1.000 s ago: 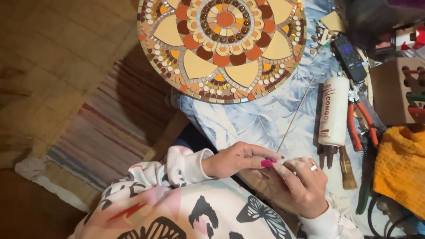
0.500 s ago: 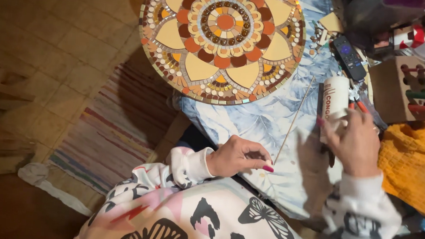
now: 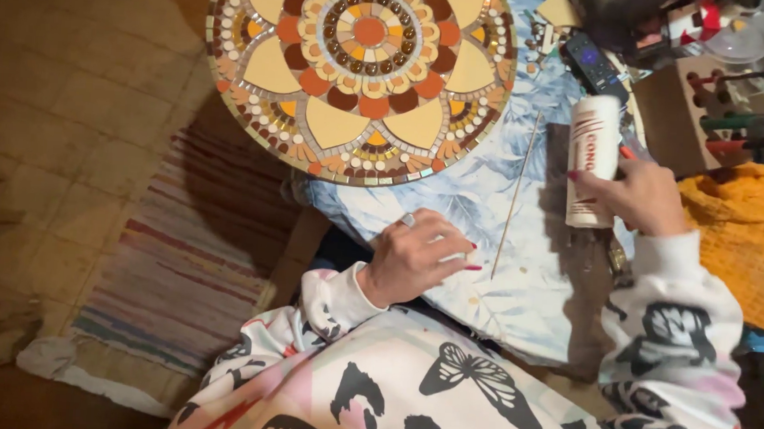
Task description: Apply glue to individual mosaic pieces and place them onto a decorative mandala board.
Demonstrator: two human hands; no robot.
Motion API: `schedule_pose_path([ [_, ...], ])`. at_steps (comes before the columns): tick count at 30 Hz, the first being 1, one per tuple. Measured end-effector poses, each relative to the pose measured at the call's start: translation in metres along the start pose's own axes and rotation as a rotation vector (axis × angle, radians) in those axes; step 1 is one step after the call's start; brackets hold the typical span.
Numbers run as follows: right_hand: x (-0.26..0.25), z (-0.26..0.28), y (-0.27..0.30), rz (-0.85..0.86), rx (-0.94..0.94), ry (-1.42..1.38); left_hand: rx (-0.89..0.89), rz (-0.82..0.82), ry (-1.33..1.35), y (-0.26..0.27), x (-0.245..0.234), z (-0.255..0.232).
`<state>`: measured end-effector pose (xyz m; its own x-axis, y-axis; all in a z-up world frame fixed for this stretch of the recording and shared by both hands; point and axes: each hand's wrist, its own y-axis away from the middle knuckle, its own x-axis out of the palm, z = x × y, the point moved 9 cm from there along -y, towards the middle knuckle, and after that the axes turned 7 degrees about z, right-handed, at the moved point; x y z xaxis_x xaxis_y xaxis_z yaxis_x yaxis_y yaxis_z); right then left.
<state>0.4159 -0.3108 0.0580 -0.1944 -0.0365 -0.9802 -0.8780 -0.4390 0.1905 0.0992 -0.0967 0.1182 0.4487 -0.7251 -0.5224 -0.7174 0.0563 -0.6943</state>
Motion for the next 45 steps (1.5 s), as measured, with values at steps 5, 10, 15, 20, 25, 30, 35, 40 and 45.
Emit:
schedule_pose_path([
  [5,-0.022,0.024,0.072,0.004,-0.101,-1.071,-0.075,-0.128,-0.043,-0.009,-0.019,0.005],
  [10,-0.034,0.038,0.137,-0.325,-0.761,-1.835,-0.05,-0.209,-0.129,-0.017,-0.027,-0.003],
  [15,-0.039,0.059,0.165,-0.439,-0.817,-1.851,-0.061,-0.211,-0.168,-0.016,-0.024,-0.007],
  [20,-0.018,0.041,0.162,-0.476,-0.816,-1.877,-0.051,-0.195,-0.178,-0.018,-0.023,-0.012],
  [25,-0.01,0.035,0.16,-0.498,-0.775,-1.88,-0.042,-0.194,-0.198,-0.019,-0.022,-0.014],
  [30,-0.01,0.036,0.161,-0.512,-0.763,-1.845,-0.041,-0.19,-0.2,-0.018,-0.02,-0.012],
  [35,-0.004,0.031,0.159,-0.52,-0.757,-1.823,-0.038,-0.192,-0.193,-0.017,-0.019,-0.012],
  [40,0.002,0.027,0.163,-0.529,-0.73,-1.823,-0.03,-0.185,-0.206,-0.017,-0.019,-0.013],
  [45,0.007,0.025,0.164,-0.516,-0.712,-1.848,-0.02,-0.202,-0.207,-0.018,-0.02,-0.016],
])
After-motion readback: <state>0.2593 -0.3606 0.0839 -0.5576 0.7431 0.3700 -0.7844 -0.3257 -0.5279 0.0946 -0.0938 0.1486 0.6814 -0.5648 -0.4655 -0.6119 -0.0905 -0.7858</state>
